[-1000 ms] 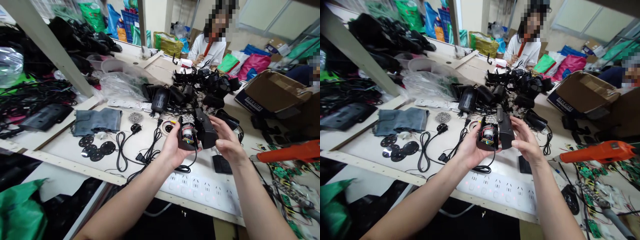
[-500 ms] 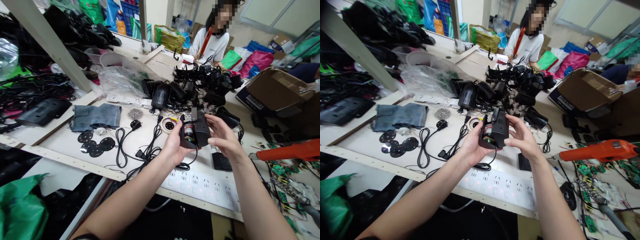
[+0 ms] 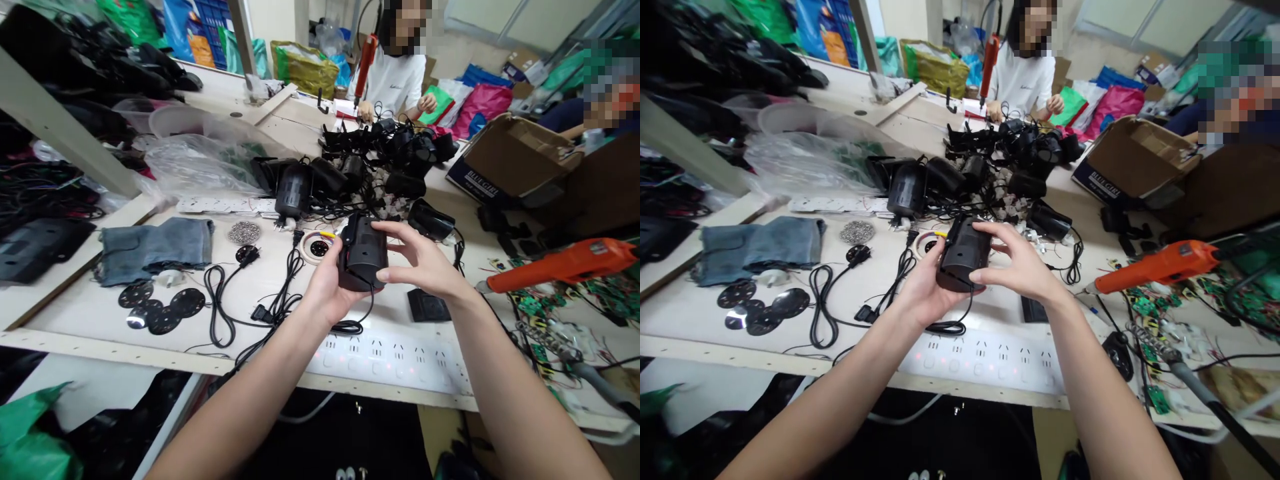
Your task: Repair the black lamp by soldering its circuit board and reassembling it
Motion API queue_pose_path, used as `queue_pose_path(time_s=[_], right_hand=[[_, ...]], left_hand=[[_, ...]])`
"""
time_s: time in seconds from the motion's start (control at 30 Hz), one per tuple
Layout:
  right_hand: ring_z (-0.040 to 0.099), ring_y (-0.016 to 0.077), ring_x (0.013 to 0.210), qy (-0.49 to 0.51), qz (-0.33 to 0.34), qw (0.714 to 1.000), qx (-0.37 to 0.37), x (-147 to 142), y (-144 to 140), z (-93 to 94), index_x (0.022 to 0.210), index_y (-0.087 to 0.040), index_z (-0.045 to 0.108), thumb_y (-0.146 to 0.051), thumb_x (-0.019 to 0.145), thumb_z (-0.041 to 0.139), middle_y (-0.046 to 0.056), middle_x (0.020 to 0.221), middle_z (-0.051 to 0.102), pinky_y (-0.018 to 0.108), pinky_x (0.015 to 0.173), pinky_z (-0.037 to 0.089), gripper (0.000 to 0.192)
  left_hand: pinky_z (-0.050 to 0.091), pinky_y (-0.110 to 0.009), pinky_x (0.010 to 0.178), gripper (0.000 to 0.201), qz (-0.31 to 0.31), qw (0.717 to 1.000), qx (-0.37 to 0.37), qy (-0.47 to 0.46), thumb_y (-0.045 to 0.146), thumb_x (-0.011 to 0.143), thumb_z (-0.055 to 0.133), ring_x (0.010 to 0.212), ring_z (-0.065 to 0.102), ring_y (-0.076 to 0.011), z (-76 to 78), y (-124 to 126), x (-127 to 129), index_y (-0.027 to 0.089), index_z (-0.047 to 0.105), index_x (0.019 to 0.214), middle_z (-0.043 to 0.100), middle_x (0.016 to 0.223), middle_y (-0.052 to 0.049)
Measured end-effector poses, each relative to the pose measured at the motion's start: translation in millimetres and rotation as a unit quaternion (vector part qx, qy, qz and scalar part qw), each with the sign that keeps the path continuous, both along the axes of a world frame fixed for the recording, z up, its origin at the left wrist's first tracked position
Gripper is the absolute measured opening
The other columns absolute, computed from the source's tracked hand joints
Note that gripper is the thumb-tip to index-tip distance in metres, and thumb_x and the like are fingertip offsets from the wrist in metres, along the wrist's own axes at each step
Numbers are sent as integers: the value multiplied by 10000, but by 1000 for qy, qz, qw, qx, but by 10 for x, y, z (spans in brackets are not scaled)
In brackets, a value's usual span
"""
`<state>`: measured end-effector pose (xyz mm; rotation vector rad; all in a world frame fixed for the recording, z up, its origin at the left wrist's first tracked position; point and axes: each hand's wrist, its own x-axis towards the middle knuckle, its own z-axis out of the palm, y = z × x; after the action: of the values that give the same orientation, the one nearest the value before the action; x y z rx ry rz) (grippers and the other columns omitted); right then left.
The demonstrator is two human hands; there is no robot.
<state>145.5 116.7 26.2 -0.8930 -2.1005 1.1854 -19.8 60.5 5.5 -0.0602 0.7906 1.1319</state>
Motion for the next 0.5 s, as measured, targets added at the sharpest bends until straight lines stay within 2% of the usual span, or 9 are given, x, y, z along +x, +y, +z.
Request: queue_pose_path(time_s=[0.2, 0.5], right_hand=[[466, 269, 1282, -30, -1, 999, 34, -5, -2, 46, 1284, -292, 565, -312, 698, 817, 53, 1342, 496, 469, 1074, 418, 639], [463, 266, 1278, -38, 7, 998, 43, 4, -5, 64, 1278, -290, 566, -294, 684, 826, 55, 1338, 495, 474, 1077, 406, 649]], left_hand=[[553, -404, 668, 498, -24, 1000, 14, -5, 487, 990, 307, 721, 657, -234, -10, 27, -5, 122, 635, 1073, 701, 897, -116], [561, -391, 607, 489, -41, 999, 29, -4, 460, 1000, 293, 705, 663, -230, -19, 19, -20, 123, 647, 1019, 698, 906, -111]])
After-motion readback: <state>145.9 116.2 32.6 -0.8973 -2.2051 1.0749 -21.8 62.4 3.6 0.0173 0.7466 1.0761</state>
